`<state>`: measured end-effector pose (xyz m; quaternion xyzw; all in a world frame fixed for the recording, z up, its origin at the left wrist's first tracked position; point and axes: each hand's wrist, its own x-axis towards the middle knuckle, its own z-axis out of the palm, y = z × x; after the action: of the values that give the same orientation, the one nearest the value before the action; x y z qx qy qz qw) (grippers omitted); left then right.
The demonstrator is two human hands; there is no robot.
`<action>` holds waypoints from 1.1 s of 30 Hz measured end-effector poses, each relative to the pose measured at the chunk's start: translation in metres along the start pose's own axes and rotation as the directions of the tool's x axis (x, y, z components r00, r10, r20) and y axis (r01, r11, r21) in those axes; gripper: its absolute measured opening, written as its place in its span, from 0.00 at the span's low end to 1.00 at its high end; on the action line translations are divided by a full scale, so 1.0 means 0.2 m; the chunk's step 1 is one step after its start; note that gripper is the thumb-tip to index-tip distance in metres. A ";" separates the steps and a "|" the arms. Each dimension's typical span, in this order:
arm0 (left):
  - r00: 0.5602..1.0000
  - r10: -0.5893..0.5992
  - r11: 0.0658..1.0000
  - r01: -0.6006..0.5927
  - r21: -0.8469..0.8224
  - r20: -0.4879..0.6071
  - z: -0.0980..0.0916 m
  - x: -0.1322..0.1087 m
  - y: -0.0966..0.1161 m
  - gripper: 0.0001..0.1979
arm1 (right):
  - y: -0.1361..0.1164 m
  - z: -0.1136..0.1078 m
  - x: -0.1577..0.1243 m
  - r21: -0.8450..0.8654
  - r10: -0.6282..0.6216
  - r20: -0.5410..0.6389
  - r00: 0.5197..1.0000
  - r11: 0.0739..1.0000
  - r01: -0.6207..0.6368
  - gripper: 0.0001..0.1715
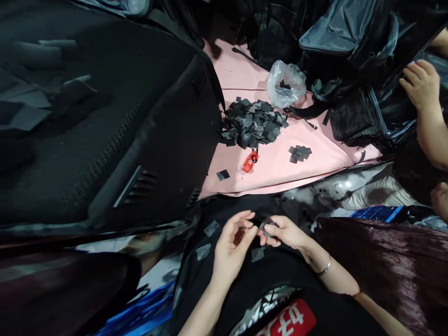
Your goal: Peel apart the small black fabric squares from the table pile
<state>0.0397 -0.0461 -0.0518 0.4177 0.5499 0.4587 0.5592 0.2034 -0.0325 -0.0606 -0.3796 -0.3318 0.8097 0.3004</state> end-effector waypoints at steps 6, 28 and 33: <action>0.988 -0.001 0.987 -0.024 0.158 0.154 0.02 0.01 -0.04 0.11 | 0.04 0.00 0.01 -0.214 0.131 -0.087 0.988 0.966 -0.147 0.30; 0.994 0.097 0.995 -0.097 0.023 -0.039 0.25 0.38 0.15 0.12 | -0.04 -0.16 -0.08 -0.099 -0.134 -0.381 0.915 0.990 0.104 0.25; 0.995 0.082 0.992 -0.087 0.090 0.058 0.52 0.78 0.13 0.14 | -0.03 -0.20 -0.06 -0.008 -0.188 -0.518 0.835 0.977 0.215 0.24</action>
<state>0.1387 0.1152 -0.0572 0.4786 0.5369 0.4443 0.5341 0.2437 -0.0261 -0.0701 -0.5378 -0.2568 0.6503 0.4711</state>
